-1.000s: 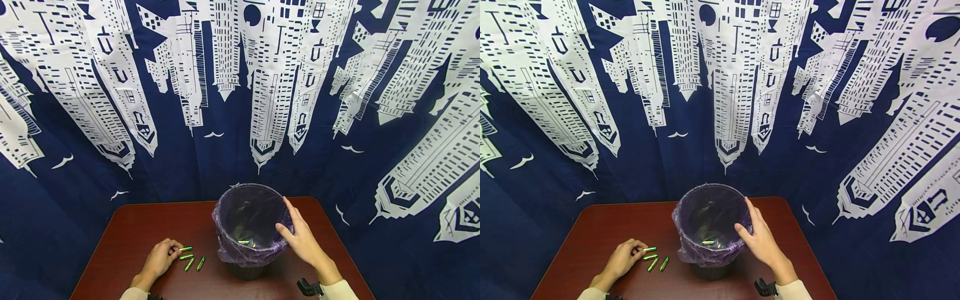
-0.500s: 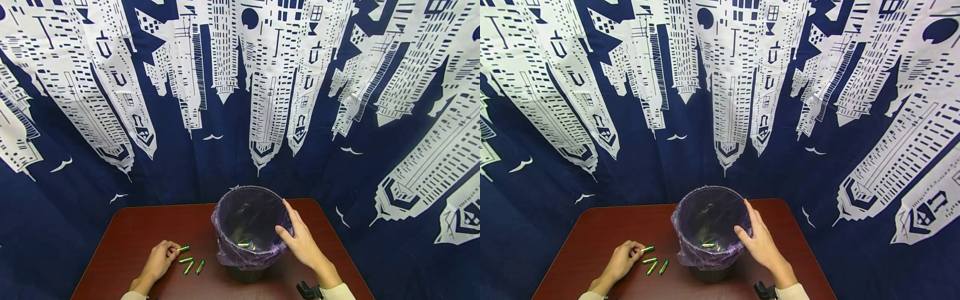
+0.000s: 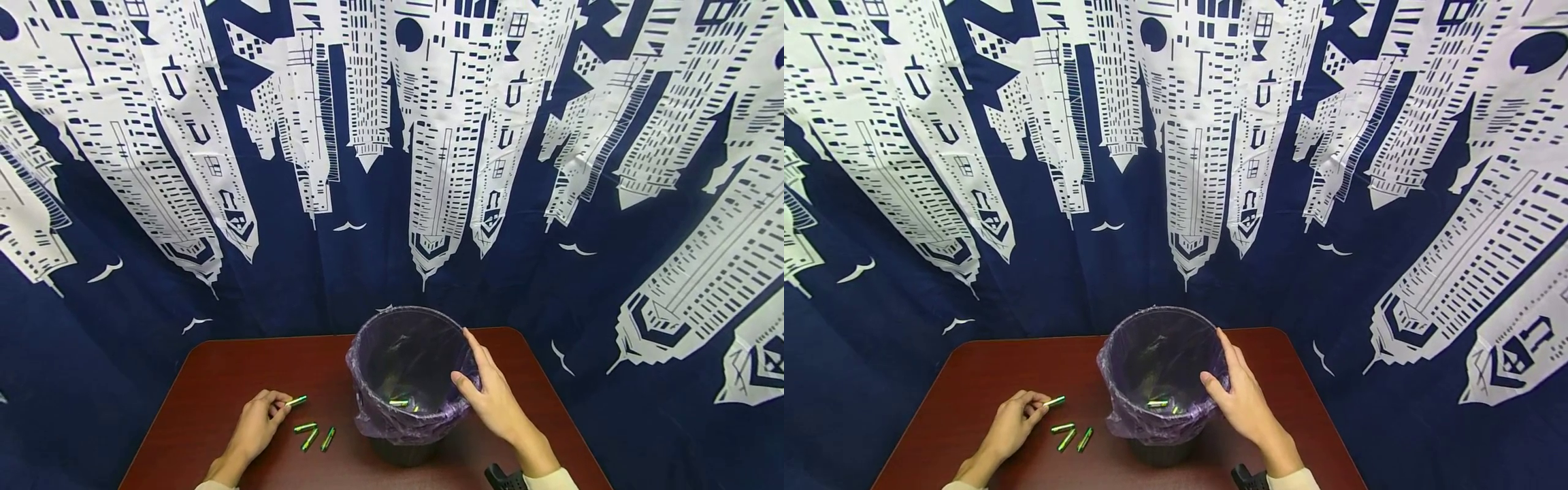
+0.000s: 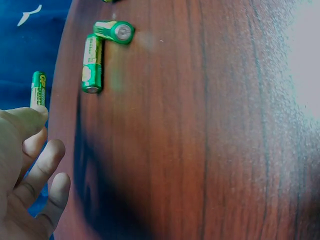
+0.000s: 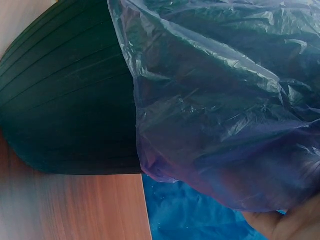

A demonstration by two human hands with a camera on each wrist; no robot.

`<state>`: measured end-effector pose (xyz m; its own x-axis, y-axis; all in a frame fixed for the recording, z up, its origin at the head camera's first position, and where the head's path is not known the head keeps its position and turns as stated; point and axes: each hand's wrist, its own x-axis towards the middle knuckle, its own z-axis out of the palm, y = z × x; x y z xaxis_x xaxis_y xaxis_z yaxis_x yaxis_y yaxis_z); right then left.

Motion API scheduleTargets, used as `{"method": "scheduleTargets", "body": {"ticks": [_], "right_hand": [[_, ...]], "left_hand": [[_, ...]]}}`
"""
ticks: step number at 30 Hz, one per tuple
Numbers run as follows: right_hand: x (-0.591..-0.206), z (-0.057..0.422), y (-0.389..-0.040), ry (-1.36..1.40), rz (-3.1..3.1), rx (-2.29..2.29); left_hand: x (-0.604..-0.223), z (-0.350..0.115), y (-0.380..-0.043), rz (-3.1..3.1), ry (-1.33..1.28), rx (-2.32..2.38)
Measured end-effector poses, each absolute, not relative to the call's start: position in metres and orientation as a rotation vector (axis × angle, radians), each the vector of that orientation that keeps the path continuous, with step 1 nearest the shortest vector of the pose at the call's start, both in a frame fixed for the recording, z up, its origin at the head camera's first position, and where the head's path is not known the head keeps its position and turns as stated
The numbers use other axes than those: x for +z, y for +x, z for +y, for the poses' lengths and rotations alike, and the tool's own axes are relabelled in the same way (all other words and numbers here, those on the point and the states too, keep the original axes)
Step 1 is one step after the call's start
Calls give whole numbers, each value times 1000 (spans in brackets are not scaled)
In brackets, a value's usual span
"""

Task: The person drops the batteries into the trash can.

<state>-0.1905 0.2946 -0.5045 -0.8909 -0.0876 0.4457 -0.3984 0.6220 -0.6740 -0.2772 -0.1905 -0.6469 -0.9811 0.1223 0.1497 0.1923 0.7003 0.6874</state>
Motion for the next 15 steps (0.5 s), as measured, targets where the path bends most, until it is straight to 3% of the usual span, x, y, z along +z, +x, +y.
{"method": "scheduleTargets", "body": {"ticks": [15], "right_hand": [[-502, 297, -189, 389, -2499, 1160]], "left_hand": [[-606, -177, -275, -2588, -427, -1071]]}}
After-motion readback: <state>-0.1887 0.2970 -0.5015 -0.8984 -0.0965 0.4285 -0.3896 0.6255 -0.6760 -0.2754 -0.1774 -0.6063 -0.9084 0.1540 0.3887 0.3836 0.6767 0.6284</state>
